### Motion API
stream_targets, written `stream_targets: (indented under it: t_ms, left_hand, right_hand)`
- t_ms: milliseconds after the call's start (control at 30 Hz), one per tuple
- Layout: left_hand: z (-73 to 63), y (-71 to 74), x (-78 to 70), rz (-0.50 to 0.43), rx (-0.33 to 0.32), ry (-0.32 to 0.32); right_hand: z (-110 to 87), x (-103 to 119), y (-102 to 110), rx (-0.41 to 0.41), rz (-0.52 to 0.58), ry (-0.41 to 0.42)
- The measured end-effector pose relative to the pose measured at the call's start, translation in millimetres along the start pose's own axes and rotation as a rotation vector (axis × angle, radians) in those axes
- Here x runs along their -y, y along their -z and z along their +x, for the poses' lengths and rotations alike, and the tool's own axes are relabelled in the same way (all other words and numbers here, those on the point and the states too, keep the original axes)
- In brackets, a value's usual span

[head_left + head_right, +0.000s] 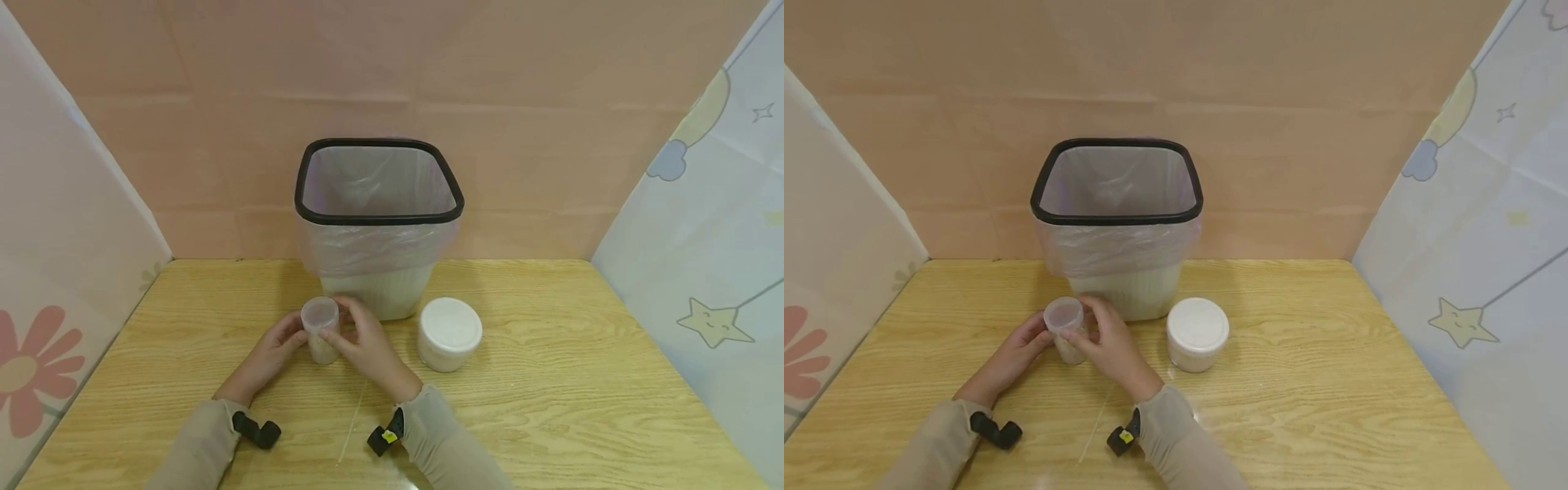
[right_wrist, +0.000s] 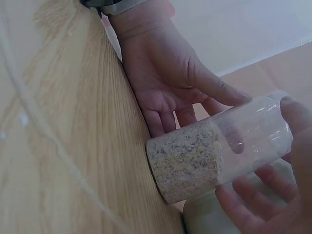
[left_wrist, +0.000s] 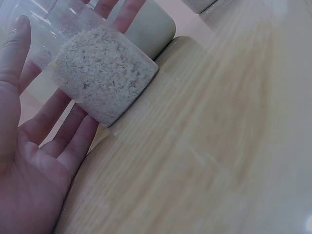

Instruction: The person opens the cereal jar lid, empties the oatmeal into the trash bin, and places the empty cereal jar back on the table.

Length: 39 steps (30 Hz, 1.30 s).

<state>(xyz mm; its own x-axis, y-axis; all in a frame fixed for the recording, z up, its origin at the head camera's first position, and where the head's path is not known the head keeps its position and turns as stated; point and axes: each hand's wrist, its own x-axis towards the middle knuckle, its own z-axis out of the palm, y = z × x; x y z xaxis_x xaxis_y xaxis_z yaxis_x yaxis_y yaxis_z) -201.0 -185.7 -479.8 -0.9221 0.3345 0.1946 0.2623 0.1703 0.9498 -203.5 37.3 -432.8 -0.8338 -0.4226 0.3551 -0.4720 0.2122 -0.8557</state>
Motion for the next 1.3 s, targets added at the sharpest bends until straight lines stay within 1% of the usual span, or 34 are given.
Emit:
stream_targets:
  t_ms: [367, 667, 933, 1100, 1300]
  left_hand:
    - [0.5, -1.2, -0.5, -0.019, 0.008, -0.036]
    - [0.7, -0.9, 0.0, -0.017, 0.006, -0.024]
    - [1.3, 0.4, 0.3, -0.024, 0.009, -0.013]
    - [1.2, 0.8, 0.1, -0.044, 0.022, -0.019]
    - [0.9, 0.5, 0.6, -0.038, 0.016, -0.019]
  right_hand:
    - [-1.1, 0.9, -2.2, 0.033, 0.079, 0.041]
    - [-1.0, -0.4, -3.2, 0.062, 0.092, 0.063]
    - [-1.1, -0.9, -4.3, 0.068, 0.126, 0.053]
    - [-1.4, -2.2, -3.9, 0.073, 0.147, 0.042]
    - [-0.6, -4.3, -2.5, 0.088, 0.157, 0.062]
